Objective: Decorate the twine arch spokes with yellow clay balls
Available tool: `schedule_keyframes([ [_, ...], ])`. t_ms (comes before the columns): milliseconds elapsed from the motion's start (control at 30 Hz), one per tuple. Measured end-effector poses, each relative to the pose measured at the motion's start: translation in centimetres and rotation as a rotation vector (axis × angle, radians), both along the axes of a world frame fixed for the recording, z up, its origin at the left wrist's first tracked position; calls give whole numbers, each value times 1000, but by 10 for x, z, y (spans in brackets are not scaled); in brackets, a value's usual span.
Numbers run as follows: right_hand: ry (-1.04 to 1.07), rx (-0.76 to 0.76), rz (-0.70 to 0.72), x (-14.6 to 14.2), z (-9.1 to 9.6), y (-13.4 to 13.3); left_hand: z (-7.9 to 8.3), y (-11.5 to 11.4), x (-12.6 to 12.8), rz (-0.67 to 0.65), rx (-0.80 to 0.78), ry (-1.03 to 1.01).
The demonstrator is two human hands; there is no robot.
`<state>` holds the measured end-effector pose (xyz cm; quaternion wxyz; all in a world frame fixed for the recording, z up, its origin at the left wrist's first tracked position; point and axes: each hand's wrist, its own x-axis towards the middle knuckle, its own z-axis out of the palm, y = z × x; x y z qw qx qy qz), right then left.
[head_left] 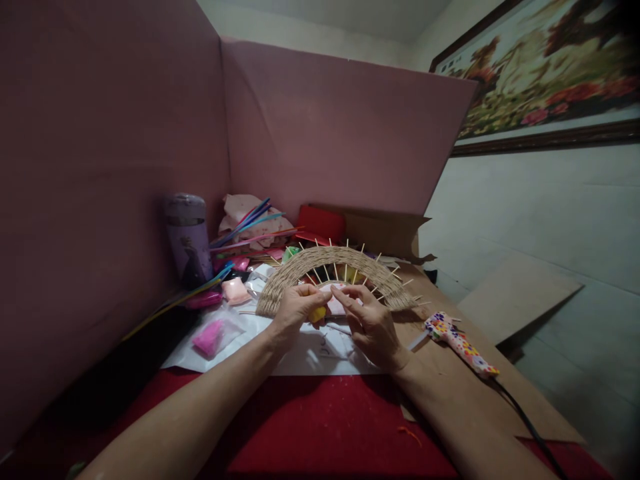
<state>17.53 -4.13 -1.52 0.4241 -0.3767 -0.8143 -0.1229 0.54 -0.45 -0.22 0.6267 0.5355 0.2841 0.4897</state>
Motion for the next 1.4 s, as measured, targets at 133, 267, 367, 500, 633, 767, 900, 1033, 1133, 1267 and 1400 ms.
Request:
schedule_keyframes([
  [133,-13,3,-3,-1,2,-2,3,0,0,18,-32,-28],
  [267,10,-11,8,-3,3,-3,6,-2,0,-7,-34,-71],
  [367,23,-20,16,-3,3,-3,5,-3,1,-34,-39,-81],
  [500,26,-27,17,-2,0,-2,1,-1,0,-57,-39,-60],
  [633,19,-19,-2,-1,-2,0,-3,2,-1,-64,-30,-18],
  [767,11,-5,17,-1,-1,0,-2,2,-1,-63,-52,-26],
  [900,-7,28,11,-2,2,-2,3,-1,-2,-19,-56,-84],
  [1033,-92,94,-56,-2,3,-2,8,-4,-1,-59,-29,-103],
  [1133,-198,156,-178,-3,0,-1,9,-4,-2,-78,-16,-93],
  [1267,-314,187,-289,-4,-3,1,8,-1,-5,-104,-14,-125],
  [1400,-353,200,-319,-5,-3,1,7,0,-6,-125,-26,-146],
])
